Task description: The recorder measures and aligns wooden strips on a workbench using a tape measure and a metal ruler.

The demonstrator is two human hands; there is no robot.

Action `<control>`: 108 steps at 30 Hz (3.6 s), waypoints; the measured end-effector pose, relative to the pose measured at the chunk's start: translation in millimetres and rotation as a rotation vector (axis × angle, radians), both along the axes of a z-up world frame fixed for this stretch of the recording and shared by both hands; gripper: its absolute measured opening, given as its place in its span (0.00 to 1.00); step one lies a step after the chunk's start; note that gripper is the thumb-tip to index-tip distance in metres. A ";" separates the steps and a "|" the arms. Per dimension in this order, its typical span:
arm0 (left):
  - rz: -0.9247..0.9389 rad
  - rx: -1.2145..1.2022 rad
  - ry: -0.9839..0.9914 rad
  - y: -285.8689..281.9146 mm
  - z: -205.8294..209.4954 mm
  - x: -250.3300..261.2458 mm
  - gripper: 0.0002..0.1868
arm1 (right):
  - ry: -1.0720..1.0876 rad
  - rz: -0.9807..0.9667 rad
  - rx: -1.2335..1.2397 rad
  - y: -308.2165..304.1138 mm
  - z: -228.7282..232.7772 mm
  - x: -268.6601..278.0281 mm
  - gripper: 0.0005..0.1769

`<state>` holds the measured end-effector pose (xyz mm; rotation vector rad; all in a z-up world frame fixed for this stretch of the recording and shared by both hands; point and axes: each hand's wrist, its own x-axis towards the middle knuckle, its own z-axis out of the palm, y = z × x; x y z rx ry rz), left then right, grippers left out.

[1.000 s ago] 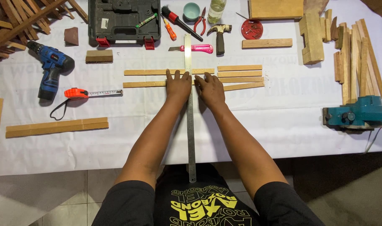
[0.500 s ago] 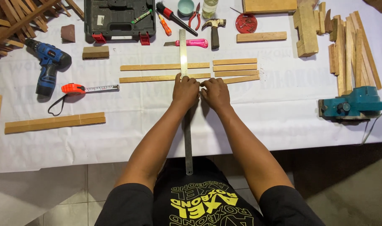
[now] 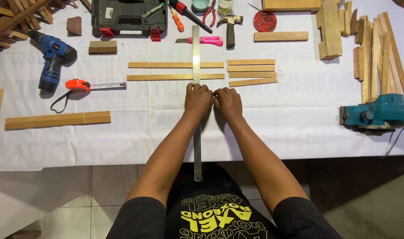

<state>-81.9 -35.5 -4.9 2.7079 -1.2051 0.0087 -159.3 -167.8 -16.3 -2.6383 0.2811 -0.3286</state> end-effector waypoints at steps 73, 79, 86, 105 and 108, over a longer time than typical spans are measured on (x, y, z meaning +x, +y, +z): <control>0.194 -0.069 0.363 5.5 -3.3 115.4 0.35 | -0.135 0.116 0.028 -17.6 3.1 124.8 0.06; 0.209 -0.075 0.363 2.6 -10.4 117.1 0.36 | -0.133 0.083 0.010 -16.2 3.6 132.7 0.05; 0.222 -0.002 0.402 0.7 -9.9 116.0 0.37 | -0.078 0.039 -0.045 -13.6 0.2 139.4 0.07; 0.230 -0.031 0.401 1.6 -6.5 114.0 0.37 | -0.197 -0.131 0.196 -3.5 2.7 100.5 0.06; 0.186 -0.084 0.211 6.4 -2.3 109.2 0.35 | -0.135 -0.270 0.535 23.5 -4.9 78.4 0.09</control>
